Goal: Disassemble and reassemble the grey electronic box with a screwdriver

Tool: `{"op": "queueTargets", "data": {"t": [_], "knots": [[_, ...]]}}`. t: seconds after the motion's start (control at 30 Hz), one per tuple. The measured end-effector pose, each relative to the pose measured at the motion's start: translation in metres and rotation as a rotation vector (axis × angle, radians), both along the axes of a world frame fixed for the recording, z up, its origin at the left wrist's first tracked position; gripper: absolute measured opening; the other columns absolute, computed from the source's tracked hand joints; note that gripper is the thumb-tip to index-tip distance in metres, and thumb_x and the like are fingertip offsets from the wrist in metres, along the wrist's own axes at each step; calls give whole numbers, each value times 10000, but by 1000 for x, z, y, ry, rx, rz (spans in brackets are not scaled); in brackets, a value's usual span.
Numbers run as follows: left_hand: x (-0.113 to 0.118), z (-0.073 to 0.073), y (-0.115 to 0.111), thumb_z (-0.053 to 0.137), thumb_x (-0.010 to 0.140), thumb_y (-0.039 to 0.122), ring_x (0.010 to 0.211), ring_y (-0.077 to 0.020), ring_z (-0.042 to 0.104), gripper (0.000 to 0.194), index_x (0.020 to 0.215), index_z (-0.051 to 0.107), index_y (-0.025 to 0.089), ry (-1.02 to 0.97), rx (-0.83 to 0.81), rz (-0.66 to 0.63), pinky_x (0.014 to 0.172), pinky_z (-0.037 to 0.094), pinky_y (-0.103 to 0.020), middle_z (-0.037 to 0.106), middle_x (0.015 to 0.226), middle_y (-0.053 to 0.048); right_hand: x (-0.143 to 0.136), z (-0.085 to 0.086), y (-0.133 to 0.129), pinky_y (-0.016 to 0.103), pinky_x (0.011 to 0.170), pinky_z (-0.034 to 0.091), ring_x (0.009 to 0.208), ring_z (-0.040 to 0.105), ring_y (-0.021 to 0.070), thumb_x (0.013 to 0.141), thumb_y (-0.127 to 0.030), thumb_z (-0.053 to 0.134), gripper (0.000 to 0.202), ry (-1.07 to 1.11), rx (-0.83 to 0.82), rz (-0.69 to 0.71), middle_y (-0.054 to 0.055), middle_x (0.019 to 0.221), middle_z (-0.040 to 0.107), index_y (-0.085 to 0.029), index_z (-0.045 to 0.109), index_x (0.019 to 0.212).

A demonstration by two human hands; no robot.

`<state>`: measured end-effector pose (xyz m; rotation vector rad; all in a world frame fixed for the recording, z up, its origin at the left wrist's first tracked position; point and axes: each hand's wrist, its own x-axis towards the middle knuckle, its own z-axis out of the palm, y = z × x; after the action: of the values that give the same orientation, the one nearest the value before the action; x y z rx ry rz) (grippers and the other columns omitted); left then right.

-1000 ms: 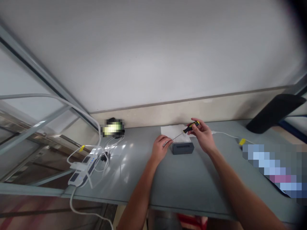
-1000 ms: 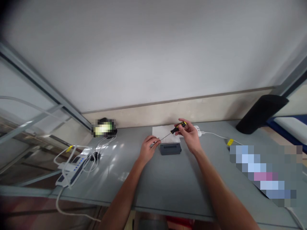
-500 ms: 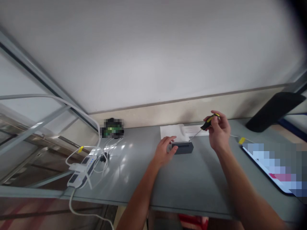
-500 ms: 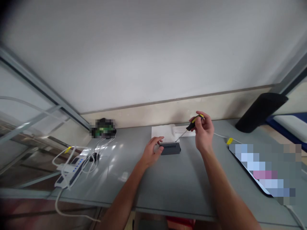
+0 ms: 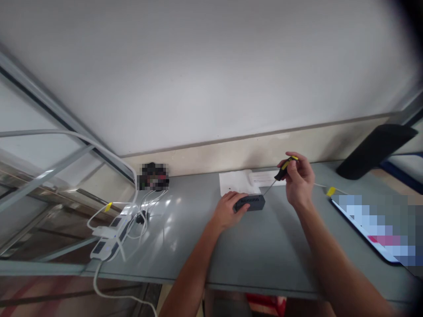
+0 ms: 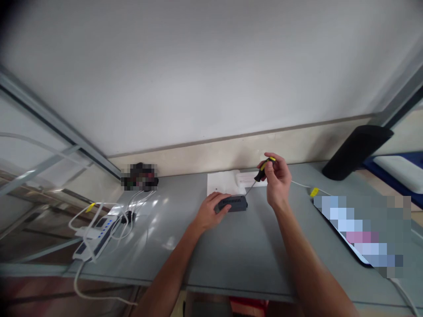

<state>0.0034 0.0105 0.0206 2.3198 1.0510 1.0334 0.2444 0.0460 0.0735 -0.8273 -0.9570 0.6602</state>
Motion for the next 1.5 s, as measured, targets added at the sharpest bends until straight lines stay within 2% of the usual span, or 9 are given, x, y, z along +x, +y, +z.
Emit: {"op": "queueTargets", "data": {"t": [0.43,1.07,1.5], "knots": [[0,-2,-1,622,989,410,1059,-241,682,323,1252,685,234,13,-18,15,1016,556,-444,739,1128,-94,-2,1,-1,225,481,391,636,565,127,914,-457,695,320,24,25,6,24,813,663,-259,683,1165],[-1,-1,-1,615,988,420,1049,-243,679,324,1251,683,243,17,-22,16,997,558,-435,743,1111,-87,-2,3,-3,247,469,382,621,561,140,912,-493,678,335,-31,21,-39,25,799,658,-272,682,1163],[0,-4,1,624,982,416,1060,-240,682,323,1247,681,241,9,-37,9,996,560,-428,737,1115,-96,-5,6,-5,250,484,382,604,530,127,910,-476,687,325,-34,31,-13,19,797,657,-268,687,1160]]}}
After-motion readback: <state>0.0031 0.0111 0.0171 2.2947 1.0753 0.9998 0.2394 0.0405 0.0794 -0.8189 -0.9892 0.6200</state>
